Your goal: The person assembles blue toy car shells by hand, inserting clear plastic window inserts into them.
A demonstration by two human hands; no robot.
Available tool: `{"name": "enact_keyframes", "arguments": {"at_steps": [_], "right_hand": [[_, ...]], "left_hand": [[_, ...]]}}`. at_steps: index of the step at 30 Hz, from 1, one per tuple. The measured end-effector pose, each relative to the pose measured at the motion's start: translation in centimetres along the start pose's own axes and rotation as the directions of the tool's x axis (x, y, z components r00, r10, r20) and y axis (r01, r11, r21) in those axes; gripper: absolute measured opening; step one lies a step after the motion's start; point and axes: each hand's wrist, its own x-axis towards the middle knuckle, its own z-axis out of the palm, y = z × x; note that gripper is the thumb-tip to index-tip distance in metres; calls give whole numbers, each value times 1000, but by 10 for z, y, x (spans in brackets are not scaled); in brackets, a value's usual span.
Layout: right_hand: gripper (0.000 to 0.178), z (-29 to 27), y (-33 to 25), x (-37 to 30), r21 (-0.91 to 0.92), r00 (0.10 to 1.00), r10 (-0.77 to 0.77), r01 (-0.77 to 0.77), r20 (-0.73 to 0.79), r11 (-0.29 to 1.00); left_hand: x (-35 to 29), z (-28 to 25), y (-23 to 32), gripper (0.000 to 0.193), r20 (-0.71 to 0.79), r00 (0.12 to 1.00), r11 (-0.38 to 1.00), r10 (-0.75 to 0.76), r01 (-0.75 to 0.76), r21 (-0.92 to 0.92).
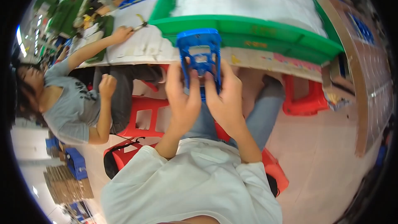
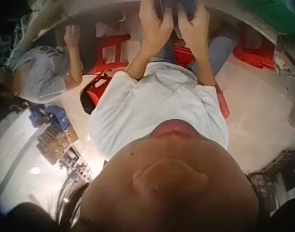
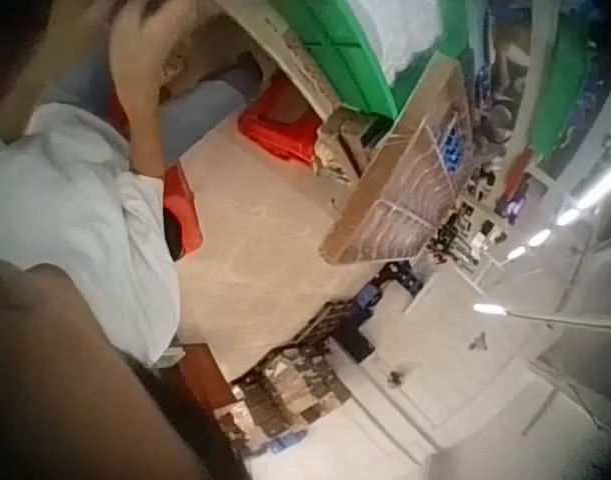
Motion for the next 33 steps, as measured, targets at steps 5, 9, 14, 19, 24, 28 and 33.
{"name": "enact_keyframes", "arguments": {"at_steps": [5,9,14,19,24,28,33], "right_hand": [[11,-14,-10,8,-59,994,-69,64,-88,996],[11,-17,-1,6,-114,979,-124,106,-160,988],[13,-21,4,5,-116,980,-113,94,-162,989],[12,-24,7,5,-193,981,-128,98,-149,976],[9,-24,10,6,-176,971,-150,117,-188,977],[8,-26,12,6,-244,962,-206,159,-181,957],[11,-26,9,3,-256,964,-209,163,-162,953]], "left_hand": [[6,27,4,17,-49,998,973,-46,33,-229],[7,29,-1,15,37,995,958,-95,101,-269],[5,32,-3,12,126,974,913,-188,220,-342],[4,33,-2,12,155,969,892,-194,241,-382],[4,31,0,16,200,964,891,-177,243,-384],[2,32,2,24,205,966,873,-160,235,-428],[-1,33,-2,34,209,959,796,-191,276,-539]]}}
